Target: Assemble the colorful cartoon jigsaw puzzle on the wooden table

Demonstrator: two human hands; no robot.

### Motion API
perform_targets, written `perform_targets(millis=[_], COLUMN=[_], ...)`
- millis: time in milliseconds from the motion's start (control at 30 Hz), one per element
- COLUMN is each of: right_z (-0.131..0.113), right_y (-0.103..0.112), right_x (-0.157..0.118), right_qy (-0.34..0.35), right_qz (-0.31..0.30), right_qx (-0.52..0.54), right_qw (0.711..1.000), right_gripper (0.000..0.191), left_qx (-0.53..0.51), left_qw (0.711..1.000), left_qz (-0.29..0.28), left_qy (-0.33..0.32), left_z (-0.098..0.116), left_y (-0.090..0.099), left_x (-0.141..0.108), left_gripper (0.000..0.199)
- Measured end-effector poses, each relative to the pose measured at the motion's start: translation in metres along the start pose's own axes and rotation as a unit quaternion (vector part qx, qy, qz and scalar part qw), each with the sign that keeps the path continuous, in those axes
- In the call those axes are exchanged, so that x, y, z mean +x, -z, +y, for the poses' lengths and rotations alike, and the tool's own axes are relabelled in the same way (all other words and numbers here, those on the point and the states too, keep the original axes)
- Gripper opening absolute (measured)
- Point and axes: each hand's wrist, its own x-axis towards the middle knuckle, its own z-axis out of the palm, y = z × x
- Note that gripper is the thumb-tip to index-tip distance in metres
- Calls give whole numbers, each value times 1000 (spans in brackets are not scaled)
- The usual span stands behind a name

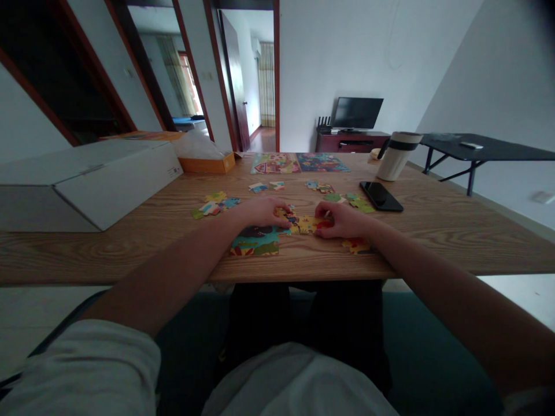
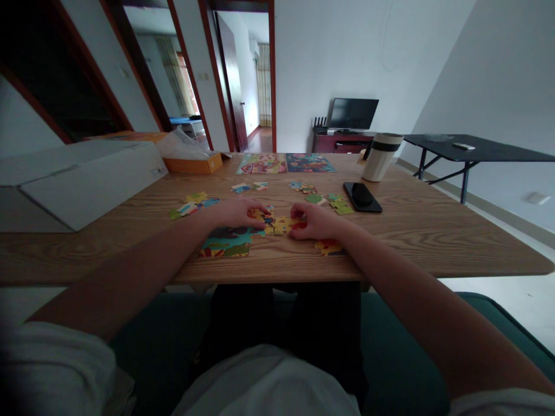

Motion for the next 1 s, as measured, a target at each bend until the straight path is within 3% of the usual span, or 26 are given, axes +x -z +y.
perform_targets(millis=[167,367,633,1000], right_z=[-3,-14,-18,-19], right_y=[1,2,4,2], right_x=[2,1,-1,-3], right_qy=[65,166,171,203], right_qz=[-13,-33,-35,-25], right_qx=[2,-20,-25,-10], right_qw=[998,985,984,979], right_gripper=[48,42,46,43], left_qx=[18,34,-13,2], left_qw=[1000,994,990,981], left_qz=[2,22,-47,-71], left_qy=[-5,-104,-135,-181], left_z=[-1,7,21,15], left_y=[-1,2,9,11], left_x=[2,-1,-8,-11], left_gripper=[64,45,42,41])
